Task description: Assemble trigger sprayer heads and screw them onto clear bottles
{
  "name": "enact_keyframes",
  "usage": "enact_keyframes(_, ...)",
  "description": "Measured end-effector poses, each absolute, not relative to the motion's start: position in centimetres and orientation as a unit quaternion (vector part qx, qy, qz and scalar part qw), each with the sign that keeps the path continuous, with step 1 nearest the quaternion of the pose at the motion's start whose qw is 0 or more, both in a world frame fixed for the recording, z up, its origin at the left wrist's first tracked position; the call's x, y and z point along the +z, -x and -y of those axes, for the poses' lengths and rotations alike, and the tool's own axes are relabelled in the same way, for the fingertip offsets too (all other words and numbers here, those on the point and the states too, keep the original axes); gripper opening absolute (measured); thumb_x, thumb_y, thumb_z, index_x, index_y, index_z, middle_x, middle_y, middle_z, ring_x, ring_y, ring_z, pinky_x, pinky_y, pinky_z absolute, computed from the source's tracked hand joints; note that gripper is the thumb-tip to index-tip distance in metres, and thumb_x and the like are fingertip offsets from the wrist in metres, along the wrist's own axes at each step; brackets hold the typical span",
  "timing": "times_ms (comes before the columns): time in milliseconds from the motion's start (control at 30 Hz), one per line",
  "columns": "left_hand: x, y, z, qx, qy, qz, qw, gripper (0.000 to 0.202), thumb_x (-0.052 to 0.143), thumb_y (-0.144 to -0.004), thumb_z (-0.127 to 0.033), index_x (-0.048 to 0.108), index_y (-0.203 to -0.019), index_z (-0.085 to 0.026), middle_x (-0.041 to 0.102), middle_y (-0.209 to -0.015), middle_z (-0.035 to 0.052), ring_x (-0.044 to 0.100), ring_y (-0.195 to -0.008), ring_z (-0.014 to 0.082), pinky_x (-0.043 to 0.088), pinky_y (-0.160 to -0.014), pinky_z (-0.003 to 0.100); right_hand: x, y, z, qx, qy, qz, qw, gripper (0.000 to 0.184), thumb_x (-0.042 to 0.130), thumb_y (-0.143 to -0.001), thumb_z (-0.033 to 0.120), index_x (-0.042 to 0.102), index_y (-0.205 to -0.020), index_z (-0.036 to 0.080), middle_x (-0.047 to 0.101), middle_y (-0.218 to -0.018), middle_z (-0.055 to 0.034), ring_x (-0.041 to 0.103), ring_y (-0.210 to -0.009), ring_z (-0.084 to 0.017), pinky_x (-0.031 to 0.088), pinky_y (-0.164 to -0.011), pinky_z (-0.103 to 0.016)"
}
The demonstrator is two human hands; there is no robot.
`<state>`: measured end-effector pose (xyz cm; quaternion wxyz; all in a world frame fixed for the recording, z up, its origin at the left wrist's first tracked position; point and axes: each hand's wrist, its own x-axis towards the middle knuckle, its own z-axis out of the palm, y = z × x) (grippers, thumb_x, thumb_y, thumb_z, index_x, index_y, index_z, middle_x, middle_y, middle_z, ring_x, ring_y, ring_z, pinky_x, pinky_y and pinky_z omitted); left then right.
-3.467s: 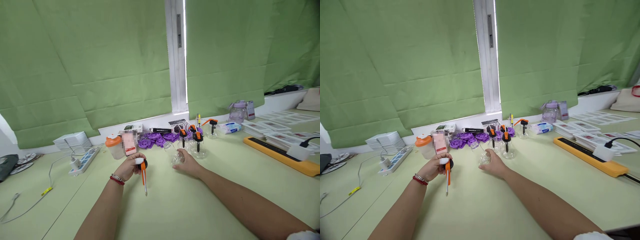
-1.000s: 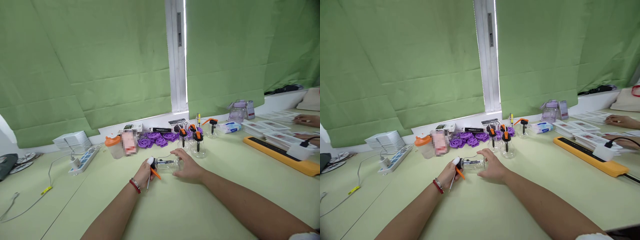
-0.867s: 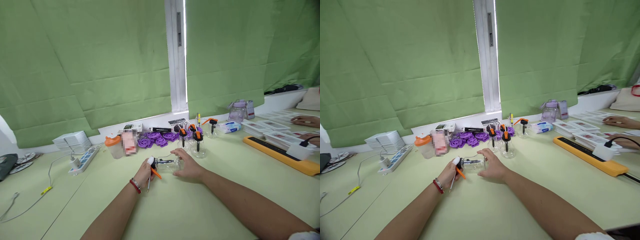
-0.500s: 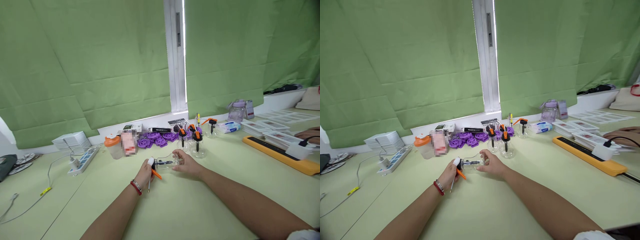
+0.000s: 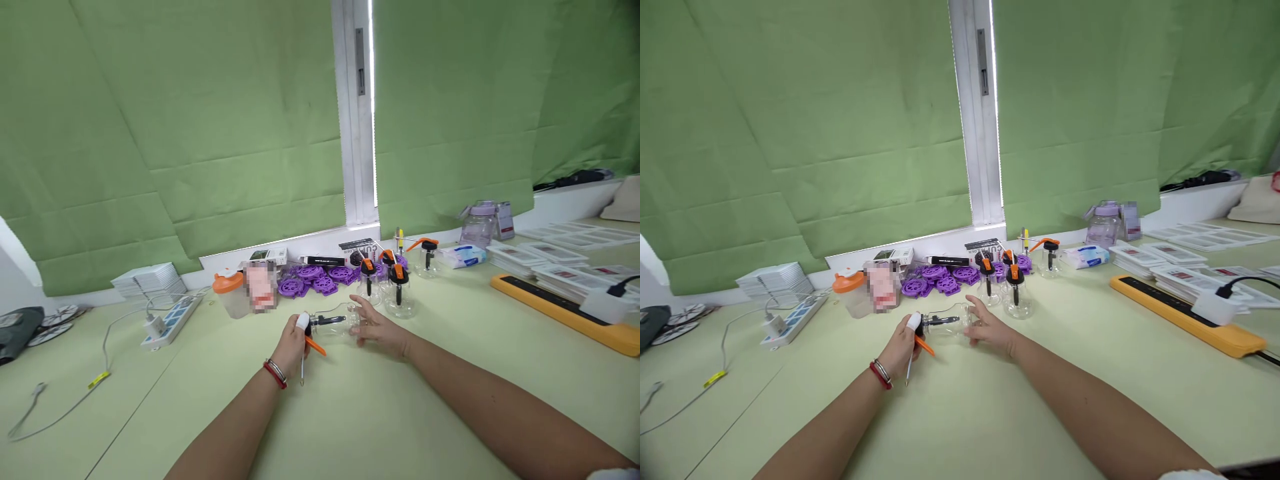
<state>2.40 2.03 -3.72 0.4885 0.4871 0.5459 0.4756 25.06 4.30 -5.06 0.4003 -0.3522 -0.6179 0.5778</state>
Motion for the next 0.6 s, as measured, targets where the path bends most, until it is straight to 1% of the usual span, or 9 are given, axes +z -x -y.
enact_keyframes(67, -3.7, -2.4, -2.0, 0.476, -0.492, -0.538, 0.492, 0.026, 0.045, -0.08, -0.046, 0.045, -0.089, -0.022, 0.042, -0.051, -0.0069, 0.03, -0.033, 0.0066, 0.018, -0.034, 0.019, -5.0, -24.9, -4.3, 0.589, 0.351, 0.607, 0.402, 0.07, 0.066, -0.071, 0.046, 0.032, -0.131, 0.033, 0.046, -0.128, -0.0097, 0.062, -0.067, -0.011, 0.05, -0.059, -0.027)
enact_keyframes(133, -3.7, -2.5, -1.8, 0.472, -0.504, -0.531, 0.492, 0.025, 0.045, -0.08, -0.046, 0.044, -0.088, -0.022, 0.042, -0.052, -0.0069, 0.03, -0.033, 0.0063, 0.018, -0.034, 0.019, -5.1, -24.6, -4.5, 0.6, 0.367, 0.594, 0.391, 0.055, 0.054, -0.077, 0.057, 0.041, -0.121, 0.026, 0.06, -0.101, -0.007, 0.06, -0.056, -0.011, 0.042, -0.042, -0.021)
enact_keyframes(200, -3.7, -2.6, -1.7, 0.467, -0.512, -0.532, 0.487, 0.024, 0.044, -0.08, -0.045, 0.043, -0.087, -0.022, 0.042, -0.053, -0.0068, 0.031, -0.033, 0.0064, 0.019, -0.034, 0.019, -5.4, -24.3, -4.9, 0.603, 0.388, 0.584, 0.381, 0.053, 0.042, -0.079, 0.064, 0.046, -0.11, 0.022, 0.061, -0.077, -0.0033, 0.054, -0.045, -0.01, 0.032, -0.033, -0.018)
enact_keyframes(233, -3.7, -2.7, -1.7, 0.464, -0.515, -0.535, 0.483, 0.023, 0.044, -0.081, -0.045, 0.043, -0.087, -0.022, 0.041, -0.053, -0.0067, 0.031, -0.034, 0.0066, 0.019, -0.034, 0.019, -5.6, -24.2, -5.0, 0.604, 0.394, 0.578, 0.38, 0.054, 0.038, -0.08, 0.066, 0.047, -0.106, 0.021, 0.06, -0.071, -0.0023, 0.053, -0.042, -0.009, 0.031, -0.032, -0.018)
enact_keyframes(300, -3.7, -2.6, -1.7, 0.461, -0.516, -0.542, 0.476, 0.023, 0.043, -0.081, -0.044, 0.043, -0.086, -0.022, 0.041, -0.053, -0.0066, 0.032, -0.034, 0.007, 0.02, -0.034, 0.02, -5.6, -24.2, -4.9, 0.616, 0.39, 0.562, 0.389, 0.055, 0.038, -0.08, 0.068, 0.047, -0.106, 0.02, 0.06, -0.072, -0.0029, 0.055, -0.046, -0.011, 0.035, -0.034, -0.019)
enact_keyframes(367, -3.6, -2.5, -1.8, 0.462, -0.512, -0.549, 0.472, 0.024, 0.042, -0.082, -0.045, 0.042, -0.086, -0.022, 0.042, -0.053, -0.0064, 0.032, -0.034, 0.0071, 0.02, -0.034, 0.02, -5.3, -24.3, -4.6, 0.641, 0.361, 0.55, 0.394, 0.055, 0.048, -0.078, 0.062, 0.045, -0.115, 0.022, 0.061, -0.087, -0.0059, 0.062, -0.058, -0.014, 0.046, -0.044, -0.023)
enact_keyframes(467, -3.6, -2.2, -2.0, 0.466, -0.5, -0.554, 0.476, 0.029, 0.041, -0.082, -0.051, 0.041, -0.085, -0.022, 0.041, -0.053, -0.0067, 0.032, -0.033, 0.0066, 0.018, -0.034, 0.019, -4.5, -24.6, -3.9, 0.664, 0.317, 0.552, 0.392, 0.072, 0.066, -0.072, 0.047, 0.029, -0.132, 0.031, 0.055, -0.108, -0.0073, 0.066, -0.072, -0.016, 0.053, -0.06, -0.03)
enact_keyframes(533, -3.5, -2.1, -2.0, 0.47, -0.499, -0.548, 0.479, 0.033, 0.039, -0.081, -0.056, 0.041, -0.082, -0.022, 0.04, -0.053, -0.0069, 0.031, -0.033, 0.0062, 0.017, -0.034, 0.019, -4.4, -24.7, -3.7, 0.664, 0.312, 0.56, 0.385, 0.077, 0.068, -0.072, 0.044, 0.024, -0.134, 0.033, 0.058, -0.103, -0.0053, 0.066, -0.068, -0.015, 0.052, -0.058, -0.03)
enact_keyframes(600, -3.5, -2.2, -2.0, 0.47, -0.506, -0.54, 0.481, 0.036, 0.038, -0.081, -0.058, 0.04, -0.08, -0.022, 0.039, -0.052, -0.0071, 0.029, -0.032, 0.006, 0.017, -0.034, 0.02, -4.7, -24.6, -4.0, 0.658, 0.325, 0.568, 0.372, 0.065, 0.06, -0.076, 0.052, 0.031, -0.13, 0.029, 0.061, -0.086, -0.0027, 0.062, -0.055, -0.013, 0.048, -0.047, -0.025)
